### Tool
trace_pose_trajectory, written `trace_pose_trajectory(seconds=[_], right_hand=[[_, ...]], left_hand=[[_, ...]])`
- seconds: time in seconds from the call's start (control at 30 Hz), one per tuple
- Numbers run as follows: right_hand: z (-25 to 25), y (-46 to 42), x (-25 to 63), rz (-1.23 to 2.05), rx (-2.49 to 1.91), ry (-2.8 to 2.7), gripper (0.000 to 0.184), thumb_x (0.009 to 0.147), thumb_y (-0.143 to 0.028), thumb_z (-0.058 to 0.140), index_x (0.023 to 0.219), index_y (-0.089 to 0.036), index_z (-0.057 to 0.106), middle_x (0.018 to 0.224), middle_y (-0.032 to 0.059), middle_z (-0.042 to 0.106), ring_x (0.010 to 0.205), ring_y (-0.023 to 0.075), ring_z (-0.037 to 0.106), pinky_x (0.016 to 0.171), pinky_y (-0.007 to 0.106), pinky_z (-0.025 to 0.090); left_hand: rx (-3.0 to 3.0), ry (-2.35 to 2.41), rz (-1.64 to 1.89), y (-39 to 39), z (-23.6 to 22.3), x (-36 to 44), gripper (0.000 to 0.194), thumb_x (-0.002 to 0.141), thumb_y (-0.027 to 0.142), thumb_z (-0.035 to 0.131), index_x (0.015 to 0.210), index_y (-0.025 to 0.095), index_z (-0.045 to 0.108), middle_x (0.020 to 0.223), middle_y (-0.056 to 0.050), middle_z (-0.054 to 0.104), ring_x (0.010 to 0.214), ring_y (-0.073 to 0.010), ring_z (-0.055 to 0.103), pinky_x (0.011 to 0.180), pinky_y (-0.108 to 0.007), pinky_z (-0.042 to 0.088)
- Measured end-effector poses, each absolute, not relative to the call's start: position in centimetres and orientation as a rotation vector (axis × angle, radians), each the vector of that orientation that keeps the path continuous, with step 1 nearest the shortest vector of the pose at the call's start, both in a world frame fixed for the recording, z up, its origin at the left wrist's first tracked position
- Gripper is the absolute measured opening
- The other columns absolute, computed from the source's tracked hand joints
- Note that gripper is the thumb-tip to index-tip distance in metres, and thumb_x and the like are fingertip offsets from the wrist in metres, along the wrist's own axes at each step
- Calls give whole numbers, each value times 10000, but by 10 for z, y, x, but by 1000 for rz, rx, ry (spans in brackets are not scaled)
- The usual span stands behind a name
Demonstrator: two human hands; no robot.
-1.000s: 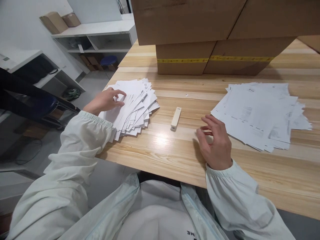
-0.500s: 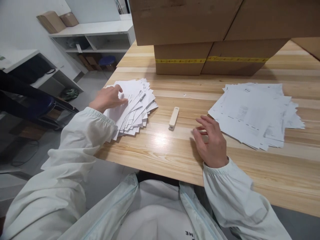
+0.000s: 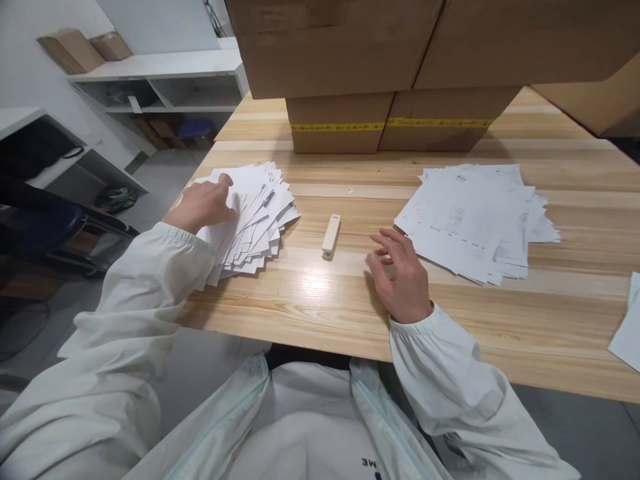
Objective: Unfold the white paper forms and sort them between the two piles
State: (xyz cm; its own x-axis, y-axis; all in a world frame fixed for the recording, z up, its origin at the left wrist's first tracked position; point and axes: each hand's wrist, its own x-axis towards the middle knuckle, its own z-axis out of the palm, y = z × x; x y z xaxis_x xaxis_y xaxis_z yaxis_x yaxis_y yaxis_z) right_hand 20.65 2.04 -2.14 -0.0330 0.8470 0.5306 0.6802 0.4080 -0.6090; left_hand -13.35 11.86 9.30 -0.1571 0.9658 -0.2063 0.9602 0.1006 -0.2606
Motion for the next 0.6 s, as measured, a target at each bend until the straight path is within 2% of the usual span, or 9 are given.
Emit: trace_pose_trajectory(seconds=[0.17, 0.27, 0.43, 0.6], right_hand=[[-23, 20, 207, 247, -1322, -1769, 303, 944, -317, 609, 1221, -216, 675, 1361, 158, 632, 806, 182, 724, 602, 338, 636], [-24, 21, 208, 240, -1333, -1769, 296, 944, -317, 606, 1210, -208, 679, 1357, 160, 637, 797, 179, 723, 588, 333, 631], [-27, 24, 208, 254, -1332, -1780, 295, 938, -323, 615, 1196, -198, 687, 1338, 160, 649, 795, 179, 721, 596, 333, 641], [-29, 25, 207, 278, -1323, -1776, 297, 938, -330, 612, 1199, -210, 687, 1329, 154, 651, 803, 184, 721, 618, 347, 651]], left_hand=[[-2043, -2326, 438, 116, 92, -141, 673, 831, 354, 624, 1425, 133, 397, 1295, -230, 668, 1217, -381, 613, 934, -420, 482], [-2065, -2339, 413, 118, 93, -144, 699, 823, 385, 650, 1423, 130, 401, 1307, -234, 663, 1228, -386, 610, 951, -425, 483], [-2069, -2341, 474, 121, 93, -137, 734, 818, 315, 664, 1451, 71, 383, 1322, -296, 634, 1266, -444, 587, 973, -466, 483], [-2053, -2316, 469, 120, 92, -132, 702, 808, 252, 642, 1444, 97, 390, 1326, -281, 631, 1261, -438, 589, 979, -473, 487]])
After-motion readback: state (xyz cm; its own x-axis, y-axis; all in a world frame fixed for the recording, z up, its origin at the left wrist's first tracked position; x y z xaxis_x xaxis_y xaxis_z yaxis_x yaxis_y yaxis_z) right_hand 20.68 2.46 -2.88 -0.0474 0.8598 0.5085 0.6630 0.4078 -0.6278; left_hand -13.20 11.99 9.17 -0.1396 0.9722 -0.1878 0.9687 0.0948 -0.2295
